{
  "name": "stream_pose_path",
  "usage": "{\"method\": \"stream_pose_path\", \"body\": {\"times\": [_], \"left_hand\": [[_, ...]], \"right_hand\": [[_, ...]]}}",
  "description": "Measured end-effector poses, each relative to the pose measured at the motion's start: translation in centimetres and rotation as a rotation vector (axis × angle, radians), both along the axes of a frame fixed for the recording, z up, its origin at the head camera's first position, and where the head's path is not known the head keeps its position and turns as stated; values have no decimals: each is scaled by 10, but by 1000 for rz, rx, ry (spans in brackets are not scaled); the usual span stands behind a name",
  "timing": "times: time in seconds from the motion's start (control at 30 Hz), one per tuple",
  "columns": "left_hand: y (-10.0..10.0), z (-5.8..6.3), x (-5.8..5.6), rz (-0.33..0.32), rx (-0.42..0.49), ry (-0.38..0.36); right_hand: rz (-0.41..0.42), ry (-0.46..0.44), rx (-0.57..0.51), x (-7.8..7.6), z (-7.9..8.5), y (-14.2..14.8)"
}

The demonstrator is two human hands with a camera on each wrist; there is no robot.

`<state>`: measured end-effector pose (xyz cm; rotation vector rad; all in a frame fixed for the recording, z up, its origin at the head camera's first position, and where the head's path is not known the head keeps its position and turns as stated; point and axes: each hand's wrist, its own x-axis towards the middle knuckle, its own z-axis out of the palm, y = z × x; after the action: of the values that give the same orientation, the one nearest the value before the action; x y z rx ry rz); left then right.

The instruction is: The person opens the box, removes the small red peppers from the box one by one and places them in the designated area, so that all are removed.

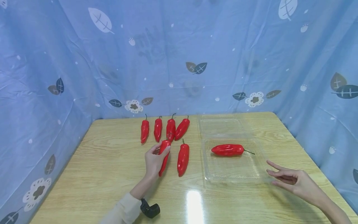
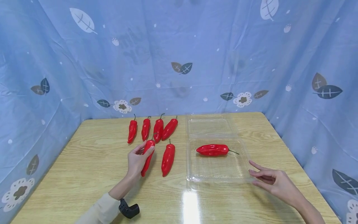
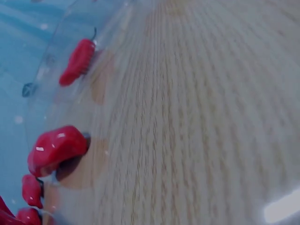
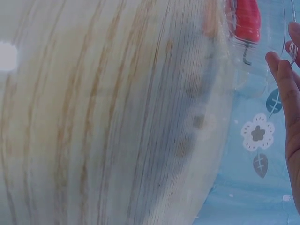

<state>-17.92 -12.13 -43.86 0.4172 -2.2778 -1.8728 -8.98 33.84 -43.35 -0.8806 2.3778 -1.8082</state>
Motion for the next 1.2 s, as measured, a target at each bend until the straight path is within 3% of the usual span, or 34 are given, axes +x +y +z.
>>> {"method": "stream_pose_path", "body": {"times": [0.33, 0.57, 0.9, 1.2], "left_hand": [[-4, -12, -13, 13, -25, -28], [-5, -19, -20, 6, -28, -42], [-7, -25, -19, -61, -71, -57], [-8, -27, -18, -72, -58, -65]], "right_hand": [[24, 7, -30, -1, -1, 1], [4, 22, 5, -1, -1, 1], [23, -25, -36, 0, -1, 0], [-3, 5, -12, 0, -1, 0]]}}
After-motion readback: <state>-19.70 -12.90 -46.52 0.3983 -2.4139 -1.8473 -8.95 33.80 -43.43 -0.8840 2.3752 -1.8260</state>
